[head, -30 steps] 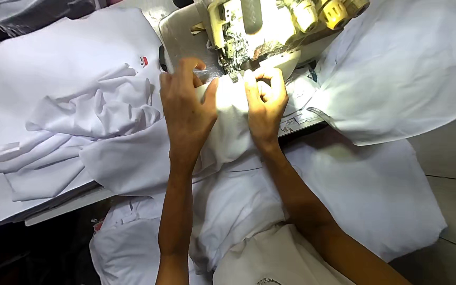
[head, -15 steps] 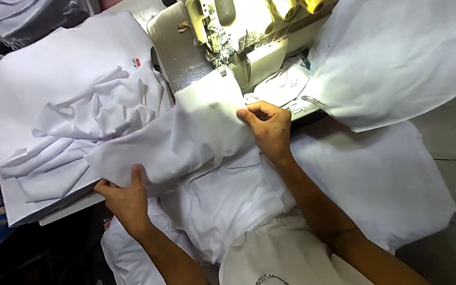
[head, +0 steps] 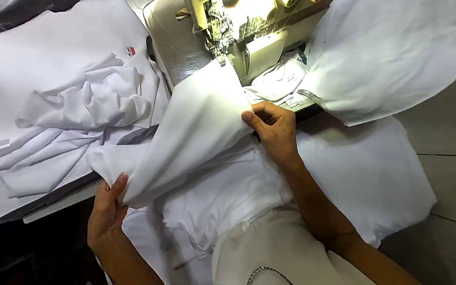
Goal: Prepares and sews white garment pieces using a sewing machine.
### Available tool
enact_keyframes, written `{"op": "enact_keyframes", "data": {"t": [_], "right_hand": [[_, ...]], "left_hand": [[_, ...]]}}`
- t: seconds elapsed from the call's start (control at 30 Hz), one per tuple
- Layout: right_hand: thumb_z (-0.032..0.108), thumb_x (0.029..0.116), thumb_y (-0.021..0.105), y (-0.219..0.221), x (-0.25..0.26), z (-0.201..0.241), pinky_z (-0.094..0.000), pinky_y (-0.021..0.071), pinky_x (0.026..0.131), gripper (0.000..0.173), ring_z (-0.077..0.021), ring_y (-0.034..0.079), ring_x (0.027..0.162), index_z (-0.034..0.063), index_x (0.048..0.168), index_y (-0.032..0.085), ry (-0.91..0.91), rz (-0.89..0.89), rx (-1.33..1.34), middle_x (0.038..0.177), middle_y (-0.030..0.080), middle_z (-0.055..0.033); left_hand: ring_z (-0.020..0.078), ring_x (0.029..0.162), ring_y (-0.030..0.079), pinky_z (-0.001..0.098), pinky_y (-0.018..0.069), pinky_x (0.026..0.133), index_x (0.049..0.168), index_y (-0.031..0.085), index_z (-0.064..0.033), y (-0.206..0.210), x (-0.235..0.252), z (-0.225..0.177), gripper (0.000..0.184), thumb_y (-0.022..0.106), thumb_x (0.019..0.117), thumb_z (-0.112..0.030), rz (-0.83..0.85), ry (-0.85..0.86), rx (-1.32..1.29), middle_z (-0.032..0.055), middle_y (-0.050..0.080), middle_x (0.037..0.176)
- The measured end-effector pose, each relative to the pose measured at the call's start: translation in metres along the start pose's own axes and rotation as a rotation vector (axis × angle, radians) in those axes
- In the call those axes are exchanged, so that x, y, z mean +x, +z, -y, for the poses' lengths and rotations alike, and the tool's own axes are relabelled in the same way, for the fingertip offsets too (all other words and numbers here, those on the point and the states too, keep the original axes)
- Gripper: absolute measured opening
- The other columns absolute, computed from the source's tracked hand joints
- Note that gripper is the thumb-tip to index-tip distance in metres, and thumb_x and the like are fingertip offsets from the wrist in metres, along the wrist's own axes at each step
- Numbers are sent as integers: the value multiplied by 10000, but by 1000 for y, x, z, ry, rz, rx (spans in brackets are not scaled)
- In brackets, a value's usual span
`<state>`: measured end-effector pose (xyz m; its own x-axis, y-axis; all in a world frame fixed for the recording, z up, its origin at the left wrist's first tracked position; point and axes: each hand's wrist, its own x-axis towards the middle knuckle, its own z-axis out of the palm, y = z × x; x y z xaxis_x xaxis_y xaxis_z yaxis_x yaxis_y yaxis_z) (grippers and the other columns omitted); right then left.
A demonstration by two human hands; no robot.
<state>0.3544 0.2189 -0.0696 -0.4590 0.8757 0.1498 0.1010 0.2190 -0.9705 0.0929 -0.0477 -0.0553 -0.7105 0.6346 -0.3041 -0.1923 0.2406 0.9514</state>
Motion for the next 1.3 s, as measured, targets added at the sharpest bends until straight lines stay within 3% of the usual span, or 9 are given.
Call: {"op": "enact_keyframes", "data": {"t": [0.07,0.17,0.23,0.33,0.4,0.5,1.03,1.3], "right_hand": [[206,945,746,-1,4,-3,-188,514,653,138,-56,621,759,74,981,732,-24,21,43,881,682,-3],[220,945,752,-3,-1,-4,-187,472,564,144,-73,588,696,86,985,716,-2,59,60,858,651,-11],[199,956,742,-4,-6,-4,-183,500,510,126,-59,613,619,90,1008,708,22,80,62,810,688,-5],[176,956,741,-3,-9,-4,-180,445,424,103,-49,558,494,88,998,708,63,75,58,697,674,-1],[166,948,750,-3,-8,-6,-184,460,442,96,-45,567,506,81,986,727,77,67,62,705,684,-3],[165,943,757,-3,-7,-9,-191,512,501,96,-40,612,566,76,978,750,83,49,70,752,708,-5],[144,936,760,2,-1,-20,-189,560,587,102,-32,654,648,51,974,750,21,20,105,808,727,3],[163,951,747,4,6,-16,-188,535,537,112,-37,632,603,56,980,747,13,21,85,766,711,4]], "left_hand": [[55,855,732,259,627,794,1179,581,-105,0,6,-1,364,733,924,-316,-84,103,57,-69,745,939],[94,985,701,326,581,935,1253,538,-88,3,18,6,240,567,1044,-203,-293,366,-60,-31,710,1048],[105,1043,689,344,559,988,1288,510,-88,9,21,9,242,519,1066,-183,-357,429,-81,-23,698,1099],[30,917,697,268,587,883,1174,564,-87,19,20,10,171,461,1091,-195,-408,293,50,-78,696,960],[-5,801,689,229,595,783,1077,582,-93,23,18,11,187,448,1100,-221,-420,180,142,-99,675,846],[-1,774,691,230,600,754,1059,584,-88,24,18,15,222,435,1106,-246,-392,117,159,-90,674,822],[39,871,713,266,606,829,1147,583,-114,23,25,12,220,414,1111,-250,-403,235,1,-71,713,918],[54,932,707,295,594,876,1168,597,-168,17,39,-5,234,461,1096,-344,-368,311,25,-74,714,975]]}}
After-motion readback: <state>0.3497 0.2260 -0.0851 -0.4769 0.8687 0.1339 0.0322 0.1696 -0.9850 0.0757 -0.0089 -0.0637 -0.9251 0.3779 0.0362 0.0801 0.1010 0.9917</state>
